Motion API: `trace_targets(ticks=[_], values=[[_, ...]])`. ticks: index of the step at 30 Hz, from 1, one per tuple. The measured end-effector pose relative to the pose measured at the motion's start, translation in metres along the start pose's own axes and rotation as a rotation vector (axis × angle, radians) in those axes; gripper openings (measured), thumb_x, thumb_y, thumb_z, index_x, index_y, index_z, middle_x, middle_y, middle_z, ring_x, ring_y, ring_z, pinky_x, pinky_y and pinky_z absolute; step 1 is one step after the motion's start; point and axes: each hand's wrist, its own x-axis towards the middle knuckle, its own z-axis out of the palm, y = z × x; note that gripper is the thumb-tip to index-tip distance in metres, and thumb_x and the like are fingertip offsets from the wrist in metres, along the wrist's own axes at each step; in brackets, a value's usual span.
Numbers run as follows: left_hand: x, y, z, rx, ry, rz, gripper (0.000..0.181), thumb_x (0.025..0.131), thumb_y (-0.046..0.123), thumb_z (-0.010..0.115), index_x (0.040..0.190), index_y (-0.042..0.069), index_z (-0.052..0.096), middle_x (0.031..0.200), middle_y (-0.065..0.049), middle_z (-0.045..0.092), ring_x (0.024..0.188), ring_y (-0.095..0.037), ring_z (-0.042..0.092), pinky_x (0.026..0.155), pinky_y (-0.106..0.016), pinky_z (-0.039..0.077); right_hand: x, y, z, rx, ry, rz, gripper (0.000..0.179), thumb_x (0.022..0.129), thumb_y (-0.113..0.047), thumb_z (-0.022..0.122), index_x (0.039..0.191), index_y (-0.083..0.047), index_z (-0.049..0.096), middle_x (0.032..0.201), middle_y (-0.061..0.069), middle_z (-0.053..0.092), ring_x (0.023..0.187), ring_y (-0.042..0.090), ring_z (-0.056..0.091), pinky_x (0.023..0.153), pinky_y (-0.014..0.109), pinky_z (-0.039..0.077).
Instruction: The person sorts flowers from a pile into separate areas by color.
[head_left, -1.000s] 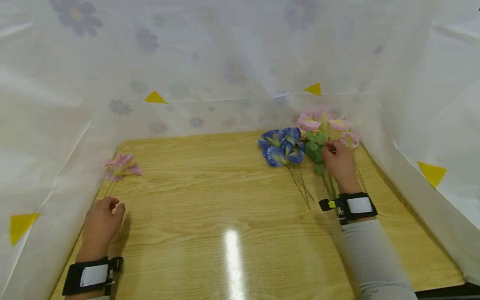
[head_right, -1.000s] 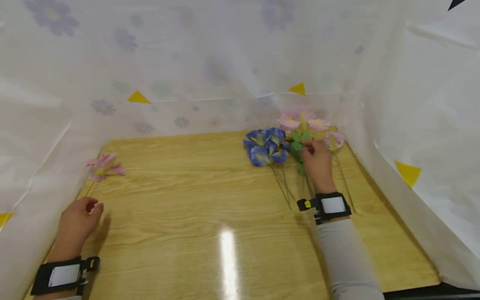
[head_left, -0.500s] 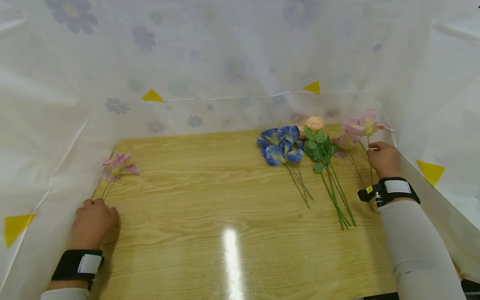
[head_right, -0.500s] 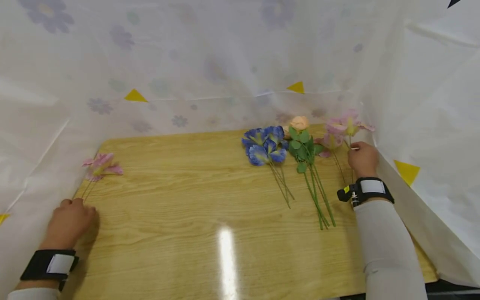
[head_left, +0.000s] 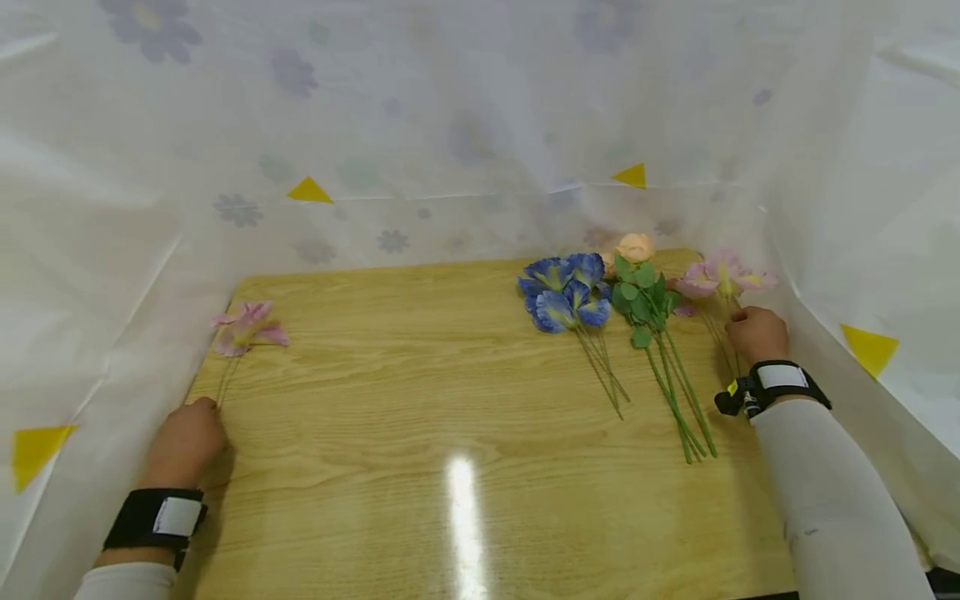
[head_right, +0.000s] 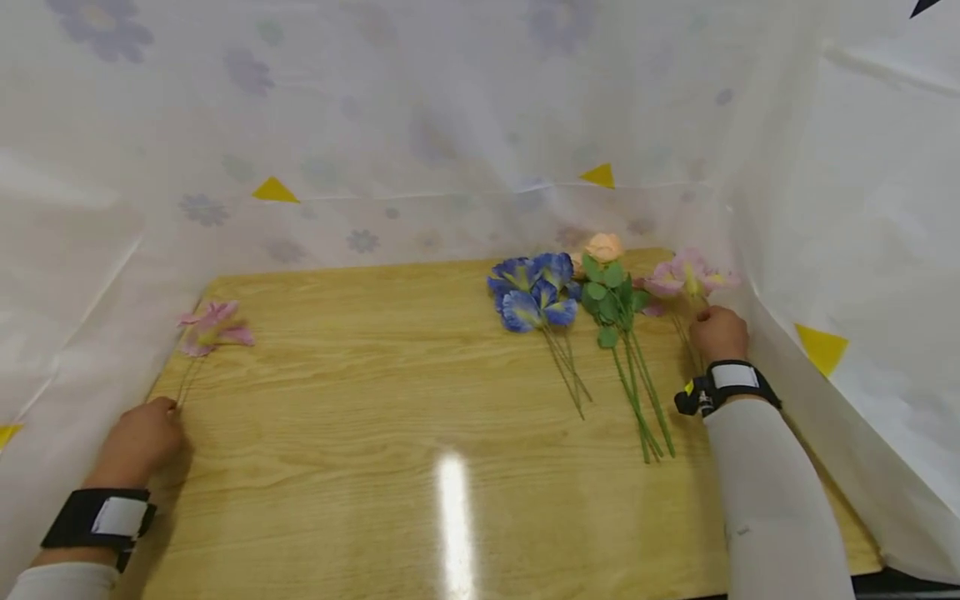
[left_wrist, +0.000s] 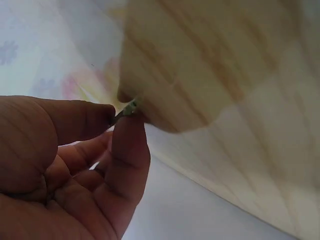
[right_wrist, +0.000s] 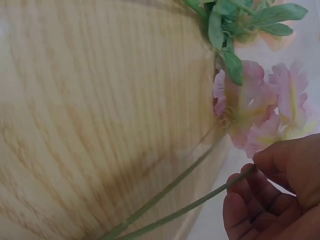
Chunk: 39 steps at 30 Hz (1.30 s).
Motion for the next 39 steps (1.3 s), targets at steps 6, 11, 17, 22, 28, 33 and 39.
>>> trace_targets(ticks=[6, 11, 17, 22, 28, 33, 39], values=[[-0.001, -0.005, 0.002, -0.066, -0.046, -0.092, 0.036, 0.09, 0.003, 0.046, 0.115, -0.023, 0.048, 0.104, -0.044, 0.057, 0.088, -0.059, 0.057, 0.071, -0.062, 0.047, -0.008, 0.004, -0.001, 0.031, 0.026, -0.001, 0.041, 0.095, -0.02, 0.048, 0.102, 0.017, 0.064, 0.098, 0.036, 0.062, 0.081, 0.047, 0.057, 0.063, 0.048, 0.046], [-0.004, 0.009, 0.003, -0.128, -0.026, -0.144, 0.038, 0.095, 0.006, 0.049, 0.12, -0.021, 0.044, 0.106, -0.043, 0.057, 0.087, -0.056, 0.059, 0.069, -0.058, 0.048, -0.021, -0.002, -0.003, 0.087, 0.112, 0.029, 0.047, 0.098, -0.025, 0.045, 0.107, 0.016, 0.064, 0.102, 0.037, 0.062, 0.088, 0.05, 0.057, 0.072, 0.056, 0.046], [-0.004, 0.048, 0.011, -0.183, 0.023, -0.123, 0.032, 0.099, 0.007, 0.051, 0.119, -0.018, 0.045, 0.087, -0.029, 0.06, 0.065, -0.032, 0.058, 0.053, -0.041, 0.045, -0.037, -0.031, 0.006, 0.195, 0.206, 0.01, 0.039, 0.1, -0.022, 0.046, 0.108, 0.012, 0.064, 0.098, 0.032, 0.062, 0.083, 0.044, 0.055, 0.069, 0.051, 0.044], [-0.002, 0.087, 0.024, -0.236, 0.047, -0.088, 0.025, 0.1, 0.008, 0.051, 0.112, -0.013, 0.049, 0.084, -0.023, 0.059, 0.063, -0.027, 0.055, 0.053, -0.037, 0.042, -0.043, -0.065, 0.021, 0.295, 0.206, -0.06, 0.036, 0.101, -0.024, 0.049, 0.106, 0.006, 0.068, 0.095, 0.023, 0.064, 0.073, 0.029, 0.052, 0.06, 0.038, 0.04], [0.001, 0.125, 0.034, -0.32, 0.043, -0.034, 0.022, 0.102, 0.009, 0.048, 0.115, -0.01, 0.048, 0.084, -0.018, 0.058, 0.062, -0.025, 0.052, 0.054, -0.036, 0.04, -0.051, -0.116, 0.039, 0.463, 0.089, -0.13, 0.042, 0.104, -0.033, 0.048, 0.116, 0.003, 0.066, 0.101, 0.02, 0.065, 0.071, 0.018, 0.056, 0.059, 0.03, 0.044], [0.007, 0.15, 0.036, -0.381, 0.07, -0.01, 0.021, 0.103, 0.01, 0.048, 0.116, -0.006, 0.048, 0.086, -0.016, 0.057, 0.062, -0.023, 0.05, 0.054, -0.034, 0.039, -0.062, -0.16, 0.063, 0.652, -0.085, -0.16, 0.041, 0.104, -0.035, 0.052, 0.12, 0.0, 0.064, 0.107, 0.023, 0.063, 0.089, 0.03, 0.062, 0.071, 0.034, 0.052], [0.01, 0.181, 0.042, -0.472, 0.131, 0.048, 0.018, 0.102, 0.011, 0.052, 0.114, -0.003, 0.05, 0.089, -0.015, 0.059, 0.068, -0.024, 0.055, 0.056, -0.033, 0.042, -0.086, -0.215, 0.091, 0.811, -0.324, -0.219, 0.033, 0.103, -0.03, 0.056, 0.122, -0.003, 0.061, 0.114, 0.025, 0.06, 0.101, 0.043, 0.059, 0.087, 0.058, 0.048]])
